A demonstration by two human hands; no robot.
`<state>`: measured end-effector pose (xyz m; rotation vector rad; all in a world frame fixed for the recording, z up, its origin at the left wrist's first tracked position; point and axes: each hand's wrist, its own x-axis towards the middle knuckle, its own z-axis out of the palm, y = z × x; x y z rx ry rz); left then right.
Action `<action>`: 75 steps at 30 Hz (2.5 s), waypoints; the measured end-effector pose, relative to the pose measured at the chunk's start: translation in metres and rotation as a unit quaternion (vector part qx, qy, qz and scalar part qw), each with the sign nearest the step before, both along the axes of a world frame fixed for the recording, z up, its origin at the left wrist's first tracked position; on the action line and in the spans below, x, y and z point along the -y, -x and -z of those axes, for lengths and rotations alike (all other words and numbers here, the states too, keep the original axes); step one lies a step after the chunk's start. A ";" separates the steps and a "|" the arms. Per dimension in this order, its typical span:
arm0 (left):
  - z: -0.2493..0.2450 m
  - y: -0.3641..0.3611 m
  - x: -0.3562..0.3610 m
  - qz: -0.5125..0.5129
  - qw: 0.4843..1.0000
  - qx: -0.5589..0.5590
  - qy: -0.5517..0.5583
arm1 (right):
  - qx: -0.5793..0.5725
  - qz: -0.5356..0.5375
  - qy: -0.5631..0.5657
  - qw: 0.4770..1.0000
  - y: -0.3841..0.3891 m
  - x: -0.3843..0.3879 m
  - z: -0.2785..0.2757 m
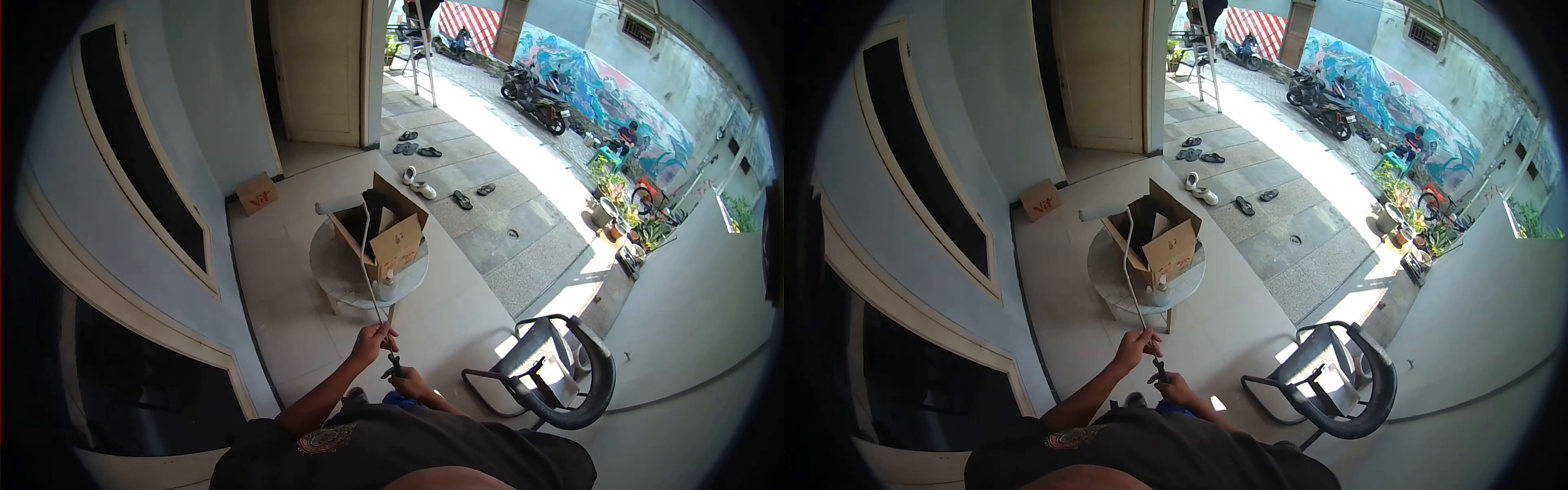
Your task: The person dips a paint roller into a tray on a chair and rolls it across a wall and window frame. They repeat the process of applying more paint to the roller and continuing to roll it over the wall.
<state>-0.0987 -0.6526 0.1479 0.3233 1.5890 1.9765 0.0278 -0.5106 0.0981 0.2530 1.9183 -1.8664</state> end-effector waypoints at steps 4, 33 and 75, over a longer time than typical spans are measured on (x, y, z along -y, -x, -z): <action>-0.004 0.008 -0.029 0.074 0.997 -0.006 0.012 | -0.017 0.083 0.053 0.995 -0.006 0.003 0.004; -0.028 0.056 -0.393 0.381 0.923 0.006 -0.045 | -0.063 0.350 -0.070 0.932 -0.014 -0.294 -0.006; -0.047 0.353 -0.518 0.249 0.955 -0.155 0.042 | -0.056 0.260 0.005 0.964 0.335 -0.473 -0.057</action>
